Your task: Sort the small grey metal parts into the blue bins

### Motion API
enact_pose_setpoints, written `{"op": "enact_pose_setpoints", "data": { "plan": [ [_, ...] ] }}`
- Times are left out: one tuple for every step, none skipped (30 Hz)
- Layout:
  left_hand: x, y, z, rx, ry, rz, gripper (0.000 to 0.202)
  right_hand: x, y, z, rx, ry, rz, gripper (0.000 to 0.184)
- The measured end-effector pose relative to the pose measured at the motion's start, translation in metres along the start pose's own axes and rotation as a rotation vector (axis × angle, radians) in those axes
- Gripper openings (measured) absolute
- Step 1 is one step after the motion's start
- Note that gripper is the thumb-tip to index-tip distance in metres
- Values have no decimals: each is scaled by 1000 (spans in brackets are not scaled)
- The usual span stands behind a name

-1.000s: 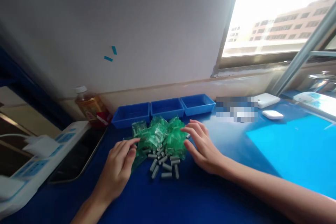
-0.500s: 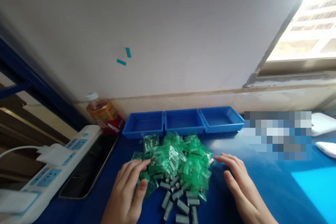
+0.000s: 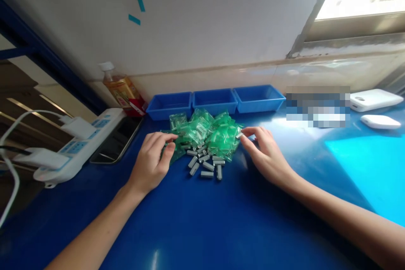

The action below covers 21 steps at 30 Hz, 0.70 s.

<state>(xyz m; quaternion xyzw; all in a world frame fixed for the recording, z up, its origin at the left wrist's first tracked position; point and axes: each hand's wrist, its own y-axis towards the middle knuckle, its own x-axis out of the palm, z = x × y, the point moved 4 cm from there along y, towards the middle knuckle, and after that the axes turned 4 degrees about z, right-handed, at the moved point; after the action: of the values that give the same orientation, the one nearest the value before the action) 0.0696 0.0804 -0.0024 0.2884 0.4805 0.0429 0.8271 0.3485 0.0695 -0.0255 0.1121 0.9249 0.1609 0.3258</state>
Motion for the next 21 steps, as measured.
{"op": "enact_pose_setpoints", "data": {
  "plan": [
    [-1,-1,-1,-10,-14,-13,31,0,0,0,8,-2,-16,32],
    [-2,-3,-2,-26,-27,-21,31,0,-1,0,14,-6,-33,32],
    [-3,-6,-3,-47,-39,-31,30,0,-2,0,18,-11,-50,32],
    [-5,-9,-5,-72,-49,-32,30,-1,-4,-1,22,-18,-63,31],
    [-7,-12,-6,-82,-61,-22,29,-2,-5,-1,23,-26,-73,30],
    [-9,-16,-8,-98,-72,-22,27,-2,-7,-2,22,-35,-78,28],
    [-11,-20,-10,-123,-75,0,27,-3,-9,-3,20,-45,-79,26],
    [-12,-24,-12,-134,-72,-1,27,-4,-10,-3,18,-56,-78,25],
    [-13,-26,-13,-144,-70,-5,27,-5,-11,-4,15,-65,-75,24],
    [-14,-28,-15,-148,-70,4,27,-5,-12,-4,15,-74,-69,24],
    [-14,-28,-16,-147,-73,10,27,-5,-12,-4,15,-78,-64,23],
    [-14,-27,-17,-148,-80,22,27,-4,-11,-4,14,-78,-62,23],
    [-14,-26,-18,-150,-88,32,27,-2,-9,-4,11,-76,-62,23],
    [-14,-24,-18,-155,-96,37,27,-1,-8,-4,7,-74,-66,23],
    [-14,-22,-17,-161,-106,34,27,0,-6,-4,2,-71,-69,23],
    [-14,-20,-16,-165,-117,30,27,1,-5,-4,-4,-66,-67,24],
    [-14,-18,-13,-162,-128,26,27,1,-3,-4,-9,-59,-58,25],
    [-14,-17,-9,-151,-137,25,26,1,-2,-4,-14,-52,-41,26],
    [-14,-16,-5,-133,-141,21,26,0,-1,-5,-20,-45,-23,27],
    [-13,-16,-1,-113,-137,20,25,0,0,-5,-28,-41,-6,27],
    [-12,-15,2,-89,-125,16,23,-1,1,-5,-41,-41,7,28]
  ]
}}
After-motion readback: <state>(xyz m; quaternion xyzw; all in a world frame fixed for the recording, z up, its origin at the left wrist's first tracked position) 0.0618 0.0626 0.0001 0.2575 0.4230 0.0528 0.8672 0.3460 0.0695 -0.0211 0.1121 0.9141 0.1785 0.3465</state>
